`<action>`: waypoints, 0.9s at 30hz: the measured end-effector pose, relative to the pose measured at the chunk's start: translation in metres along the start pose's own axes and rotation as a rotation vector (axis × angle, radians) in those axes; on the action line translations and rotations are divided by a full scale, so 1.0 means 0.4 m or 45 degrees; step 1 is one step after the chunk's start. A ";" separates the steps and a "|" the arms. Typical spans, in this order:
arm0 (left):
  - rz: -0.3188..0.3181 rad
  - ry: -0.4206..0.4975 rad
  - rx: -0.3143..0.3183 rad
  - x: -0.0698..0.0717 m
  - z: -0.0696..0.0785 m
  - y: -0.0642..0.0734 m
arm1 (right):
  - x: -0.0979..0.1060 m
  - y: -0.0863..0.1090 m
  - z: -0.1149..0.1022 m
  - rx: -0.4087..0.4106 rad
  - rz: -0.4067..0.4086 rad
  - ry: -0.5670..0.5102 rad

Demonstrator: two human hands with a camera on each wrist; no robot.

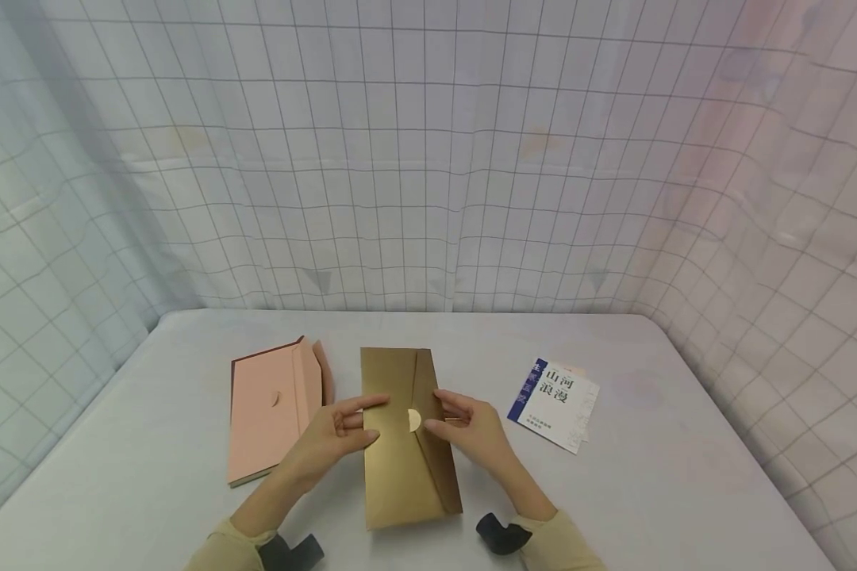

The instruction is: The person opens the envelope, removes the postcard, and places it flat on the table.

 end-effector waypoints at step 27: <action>0.098 -0.145 0.041 0.006 0.015 0.004 | -0.027 0.019 -0.054 0.352 -0.023 0.241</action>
Point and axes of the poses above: each hand's wrist, its own y-axis away from the middle knuckle, its own x-axis out of the back of the hand, z = x × y, the point moved 6 cm from there along -y, towards the middle knuckle, and after that the axes turned 11 degrees about -y, right-handed, at the moved point
